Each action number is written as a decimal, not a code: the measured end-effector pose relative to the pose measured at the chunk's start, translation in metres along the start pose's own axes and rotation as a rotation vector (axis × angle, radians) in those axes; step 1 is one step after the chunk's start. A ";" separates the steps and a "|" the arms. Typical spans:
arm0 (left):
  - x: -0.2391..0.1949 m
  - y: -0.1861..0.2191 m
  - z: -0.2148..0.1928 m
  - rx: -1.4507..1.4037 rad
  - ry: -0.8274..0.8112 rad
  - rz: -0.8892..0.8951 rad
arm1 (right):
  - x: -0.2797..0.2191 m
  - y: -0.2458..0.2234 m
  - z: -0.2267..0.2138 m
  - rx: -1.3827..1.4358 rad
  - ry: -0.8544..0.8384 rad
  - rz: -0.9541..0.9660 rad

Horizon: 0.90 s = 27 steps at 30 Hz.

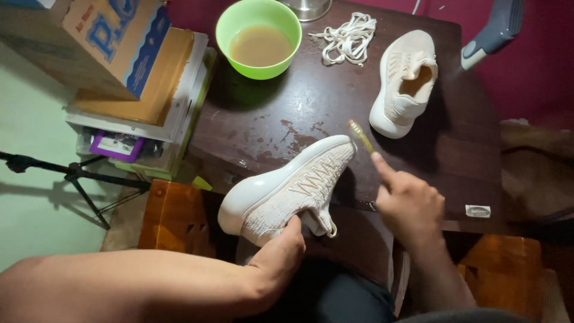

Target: The person scrubs a white sneaker with a toothbrush dipped in a cleaning solution. They remove the laces, clean the upper fabric, and scrub the sole. The laces are placed on the table, and the shoe is turned over to clean different parts.

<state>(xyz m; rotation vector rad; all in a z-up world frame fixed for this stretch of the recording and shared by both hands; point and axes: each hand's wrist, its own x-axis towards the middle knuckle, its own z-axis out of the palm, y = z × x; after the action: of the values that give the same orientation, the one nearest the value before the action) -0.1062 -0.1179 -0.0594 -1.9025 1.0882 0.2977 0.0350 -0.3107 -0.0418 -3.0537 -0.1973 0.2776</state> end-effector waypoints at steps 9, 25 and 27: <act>-0.008 0.007 0.017 -0.113 0.007 -0.027 | -0.010 0.006 0.001 0.425 0.049 -0.006; -0.014 0.011 0.039 -0.241 0.144 -0.127 | -0.005 0.023 0.072 0.297 0.227 -0.099; -0.011 0.014 0.034 -0.155 0.149 -0.136 | -0.013 0.021 0.060 0.518 0.384 -0.247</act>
<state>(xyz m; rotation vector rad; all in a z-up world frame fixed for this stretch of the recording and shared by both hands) -0.1165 -0.0880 -0.0808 -2.1545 1.0515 0.1692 0.0138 -0.3297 -0.1004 -2.4725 -0.3999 -0.2371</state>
